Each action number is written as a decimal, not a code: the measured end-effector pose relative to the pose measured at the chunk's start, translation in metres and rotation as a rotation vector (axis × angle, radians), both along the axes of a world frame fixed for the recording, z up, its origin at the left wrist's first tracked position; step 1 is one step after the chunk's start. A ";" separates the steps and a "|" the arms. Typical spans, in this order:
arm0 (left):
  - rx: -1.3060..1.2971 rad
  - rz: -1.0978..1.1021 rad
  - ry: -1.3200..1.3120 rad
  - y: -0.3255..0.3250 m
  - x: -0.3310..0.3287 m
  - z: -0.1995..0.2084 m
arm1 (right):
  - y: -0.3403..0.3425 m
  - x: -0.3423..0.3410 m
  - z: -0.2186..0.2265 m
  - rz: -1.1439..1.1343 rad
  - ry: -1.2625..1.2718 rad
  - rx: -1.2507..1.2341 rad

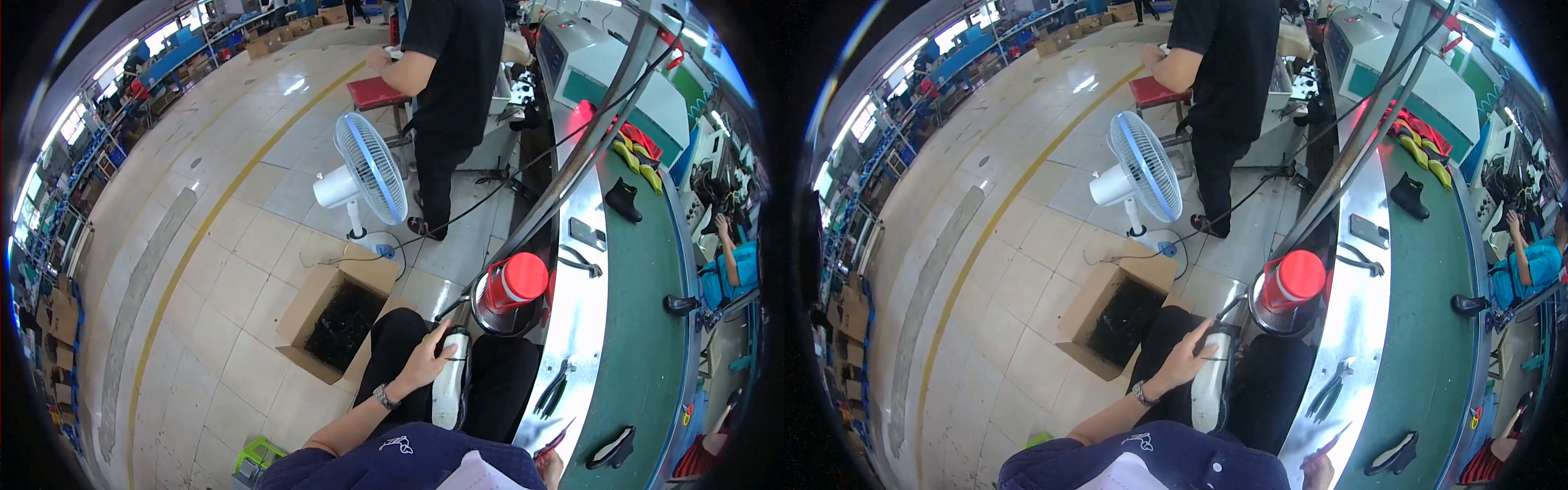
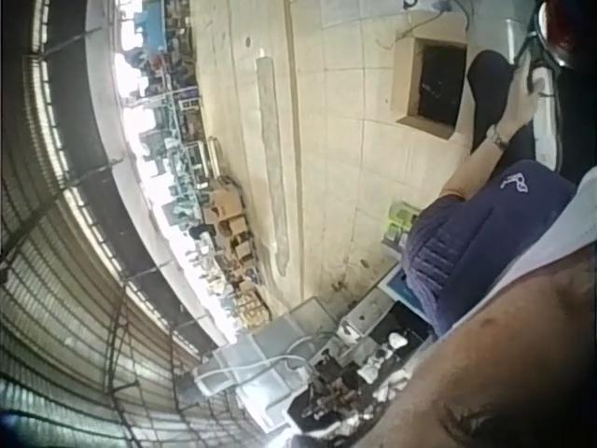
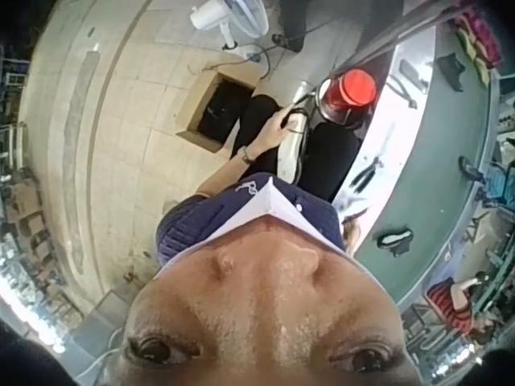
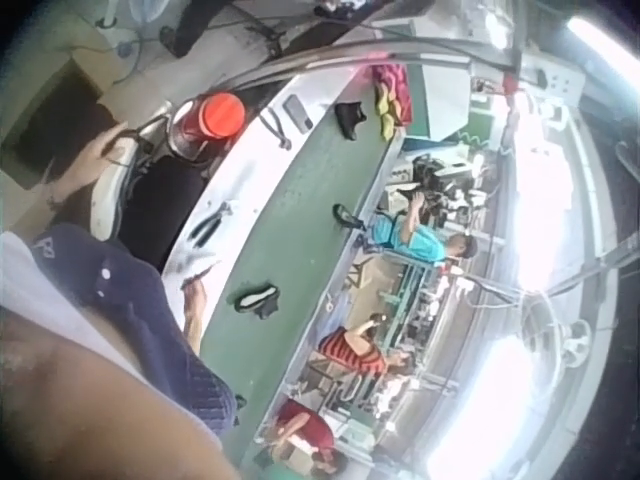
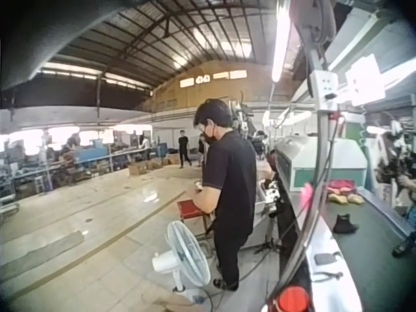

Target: The recorder is assembling and finishing shoes at a factory workstation, using tools to pull and trim materials.

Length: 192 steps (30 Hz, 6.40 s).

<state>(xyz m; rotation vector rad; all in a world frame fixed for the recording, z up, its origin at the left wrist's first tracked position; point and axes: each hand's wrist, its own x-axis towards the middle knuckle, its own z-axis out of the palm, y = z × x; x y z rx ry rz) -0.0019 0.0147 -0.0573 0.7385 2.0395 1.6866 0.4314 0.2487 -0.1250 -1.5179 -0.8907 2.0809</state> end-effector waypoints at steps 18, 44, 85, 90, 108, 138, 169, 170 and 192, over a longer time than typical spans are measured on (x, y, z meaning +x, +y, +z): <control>-0.104 0.130 -0.058 -0.014 0.040 0.004 | -0.099 -0.235 0.186 0.977 0.093 -0.261; -0.126 0.203 0.859 -0.008 0.019 0.034 | -0.064 -0.021 0.016 0.190 -0.973 0.786; -0.235 -0.537 0.971 0.075 0.002 0.028 | 0.036 -0.202 -0.005 0.293 -1.087 1.083; -0.235 -0.548 0.563 0.114 -0.045 0.030 | 0.020 -0.188 0.037 0.057 -0.100 0.371; -0.352 -0.633 0.147 0.107 -0.055 0.045 | 0.036 -0.322 0.183 1.376 -0.169 0.341; -0.199 -0.191 1.144 0.090 0.008 0.006 | 0.016 -0.313 0.159 1.103 -0.462 1.277; -0.188 -0.147 1.153 0.082 0.019 0.001 | -0.021 -0.321 0.175 1.046 -0.387 1.322; -0.197 -0.153 1.175 0.084 0.019 0.001 | -0.023 -0.318 0.163 1.155 -0.548 1.361; -0.588 -0.182 1.202 0.050 0.007 0.017 | -0.052 -0.337 0.167 1.324 -0.710 1.533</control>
